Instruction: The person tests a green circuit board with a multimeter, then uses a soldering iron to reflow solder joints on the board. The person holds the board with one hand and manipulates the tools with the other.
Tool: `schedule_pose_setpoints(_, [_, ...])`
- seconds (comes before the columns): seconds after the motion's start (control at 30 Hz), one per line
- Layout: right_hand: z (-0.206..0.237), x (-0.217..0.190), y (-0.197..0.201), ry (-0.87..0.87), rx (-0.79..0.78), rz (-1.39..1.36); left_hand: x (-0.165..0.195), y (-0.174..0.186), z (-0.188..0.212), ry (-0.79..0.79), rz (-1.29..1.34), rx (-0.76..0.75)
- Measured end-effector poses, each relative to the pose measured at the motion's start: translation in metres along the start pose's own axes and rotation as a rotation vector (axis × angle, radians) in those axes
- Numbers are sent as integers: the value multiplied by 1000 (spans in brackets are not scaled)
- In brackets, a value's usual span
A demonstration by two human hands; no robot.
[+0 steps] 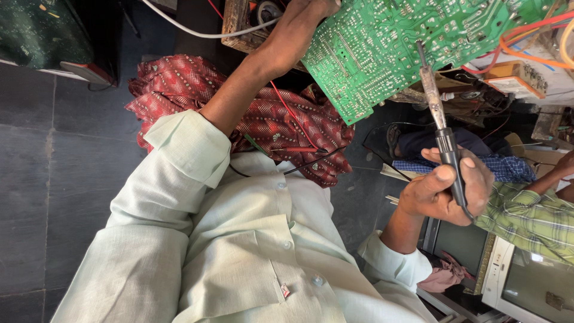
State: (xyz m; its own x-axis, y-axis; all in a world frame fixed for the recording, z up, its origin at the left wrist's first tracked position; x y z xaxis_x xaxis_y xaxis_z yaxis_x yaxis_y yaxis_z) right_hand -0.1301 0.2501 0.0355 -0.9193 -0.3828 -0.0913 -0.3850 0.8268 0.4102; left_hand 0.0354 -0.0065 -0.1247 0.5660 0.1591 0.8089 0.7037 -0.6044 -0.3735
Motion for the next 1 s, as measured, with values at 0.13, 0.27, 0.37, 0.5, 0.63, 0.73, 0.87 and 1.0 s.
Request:
schedule_pose_setpoints(0.13, [3, 4, 3, -19, 9, 8, -1, 1, -1, -33, -103, 20])
schedule_pose_setpoints(0.27, [7, 6, 3, -49, 19, -49, -3, 1, -1, -25, -122, 17])
schedule_pose_setpoints(0.37, [10, 8, 3, -80, 39, -55, -3, 1, 0, -24, -108, 24])
schedule_pose_setpoints(0.5, [11, 11, 6, -105, 55, -46, -4, 2, 1, -24, -146, 21])
schedule_pose_setpoints(0.63, [11, 12, 6, -134, 62, -40, -5, 1, -1, -24, -85, 9])
schedule_pose_setpoints(0.73, [13, 9, 4, -191, 96, -64, -6, 2, -1, -40, -82, 12])
schedule_pose_setpoints(0.87, [6, 6, 5, -288, 145, -143, -11, 1, -1, -61, -155, 8])
schedule_pose_setpoints(1.0, [2, -4, -3, -344, 92, -199, -18, 2, 0, -26, -179, -3])
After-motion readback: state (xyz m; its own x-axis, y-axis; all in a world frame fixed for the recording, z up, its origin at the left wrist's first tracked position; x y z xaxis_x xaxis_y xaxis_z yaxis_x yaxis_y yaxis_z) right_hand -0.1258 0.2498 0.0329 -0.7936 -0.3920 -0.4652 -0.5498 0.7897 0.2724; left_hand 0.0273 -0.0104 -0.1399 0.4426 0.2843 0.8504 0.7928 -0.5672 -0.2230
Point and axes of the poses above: each hand's wrist, its own z-axis away from the middle knuckle, its own y-axis out of the back of the hand, x = y × z, the point moved 2 cm from there along -z, towards the middle knuckle, and after that the axes turned 7 degrees about -y, right-handed, at the moved point
